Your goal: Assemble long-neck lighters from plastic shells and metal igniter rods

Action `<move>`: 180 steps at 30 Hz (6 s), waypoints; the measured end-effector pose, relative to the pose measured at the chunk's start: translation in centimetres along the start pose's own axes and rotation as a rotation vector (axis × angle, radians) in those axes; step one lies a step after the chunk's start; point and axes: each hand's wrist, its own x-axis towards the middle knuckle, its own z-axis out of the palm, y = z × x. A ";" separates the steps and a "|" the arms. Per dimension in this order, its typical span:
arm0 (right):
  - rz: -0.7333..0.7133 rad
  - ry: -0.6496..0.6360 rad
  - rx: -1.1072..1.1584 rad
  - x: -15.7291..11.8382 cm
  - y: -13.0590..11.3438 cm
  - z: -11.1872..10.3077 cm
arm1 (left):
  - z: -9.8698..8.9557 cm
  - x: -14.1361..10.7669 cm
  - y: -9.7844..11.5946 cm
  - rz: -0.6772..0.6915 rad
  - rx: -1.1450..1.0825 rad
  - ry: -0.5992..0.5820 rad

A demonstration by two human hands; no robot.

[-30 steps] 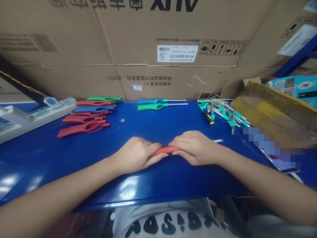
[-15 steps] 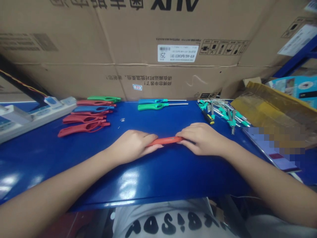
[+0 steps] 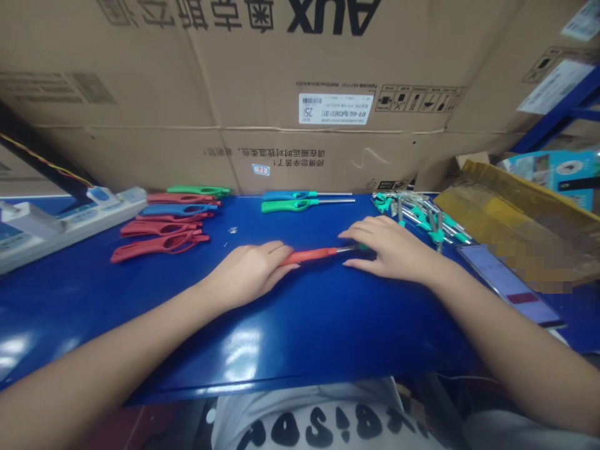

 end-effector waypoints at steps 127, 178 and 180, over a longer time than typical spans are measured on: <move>0.076 0.480 1.367 12.5 -2.5 -3.1 | 3.7 1.9 -1.6 -0.290 -1.244 0.282; 0.041 0.447 1.085 11.1 -4.7 -4.5 | 3.6 2.5 -2.4 -0.556 -1.444 0.397; -0.014 0.455 0.974 10.9 -4.8 -4.6 | 3.4 2.4 -2.2 -0.528 -1.393 0.378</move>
